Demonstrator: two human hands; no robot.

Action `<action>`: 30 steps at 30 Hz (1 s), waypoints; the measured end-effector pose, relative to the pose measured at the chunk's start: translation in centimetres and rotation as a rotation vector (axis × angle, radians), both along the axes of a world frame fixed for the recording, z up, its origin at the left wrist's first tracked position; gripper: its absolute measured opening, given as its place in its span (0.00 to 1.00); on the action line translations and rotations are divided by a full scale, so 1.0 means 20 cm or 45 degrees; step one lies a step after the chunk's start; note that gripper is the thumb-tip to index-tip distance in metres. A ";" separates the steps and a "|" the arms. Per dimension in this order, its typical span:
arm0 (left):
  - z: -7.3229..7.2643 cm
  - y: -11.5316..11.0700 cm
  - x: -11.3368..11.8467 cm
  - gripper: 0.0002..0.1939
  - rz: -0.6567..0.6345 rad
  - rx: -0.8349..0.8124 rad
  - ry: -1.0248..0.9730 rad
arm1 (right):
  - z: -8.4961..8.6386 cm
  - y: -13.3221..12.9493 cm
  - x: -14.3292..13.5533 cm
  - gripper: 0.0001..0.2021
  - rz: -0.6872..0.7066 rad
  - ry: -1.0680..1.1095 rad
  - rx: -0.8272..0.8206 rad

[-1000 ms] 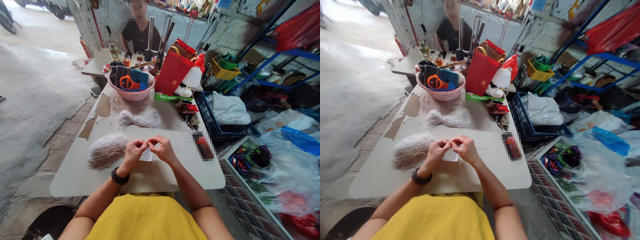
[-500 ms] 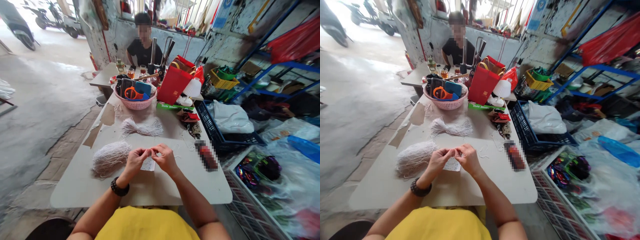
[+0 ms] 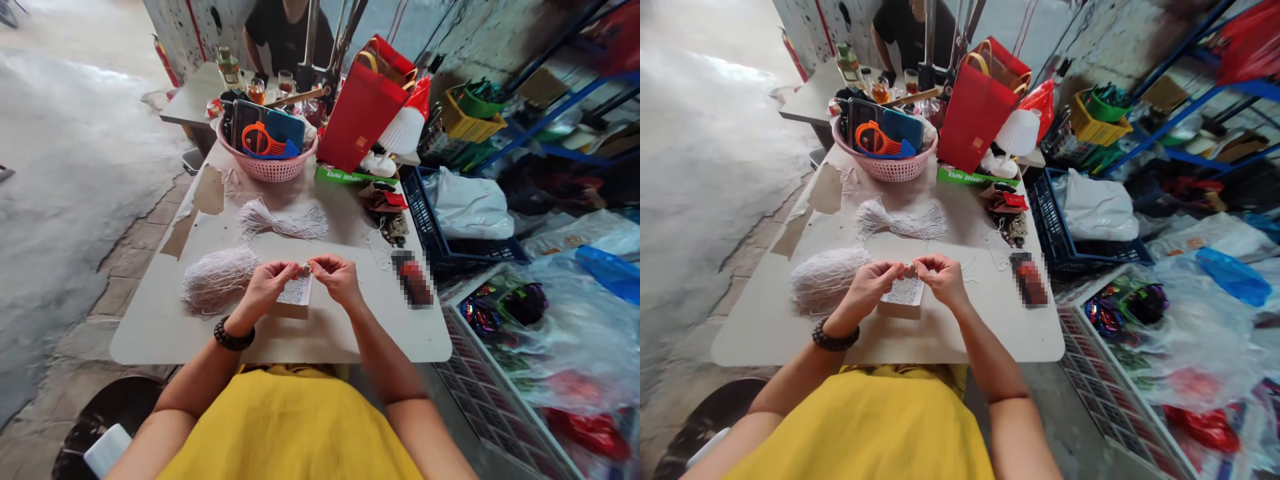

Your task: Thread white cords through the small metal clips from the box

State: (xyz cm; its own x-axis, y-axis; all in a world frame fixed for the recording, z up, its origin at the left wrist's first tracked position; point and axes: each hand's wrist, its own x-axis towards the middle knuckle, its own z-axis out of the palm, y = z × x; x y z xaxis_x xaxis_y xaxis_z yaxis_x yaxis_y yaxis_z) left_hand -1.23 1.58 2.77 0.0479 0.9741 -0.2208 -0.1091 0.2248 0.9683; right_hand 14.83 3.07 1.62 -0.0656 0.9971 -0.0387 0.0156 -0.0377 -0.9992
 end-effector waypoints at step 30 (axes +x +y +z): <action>0.01 -0.02 -0.01 0.22 0.054 -0.045 -0.137 | 0.10 -0.01 0.03 0.07 0.167 -0.570 0.585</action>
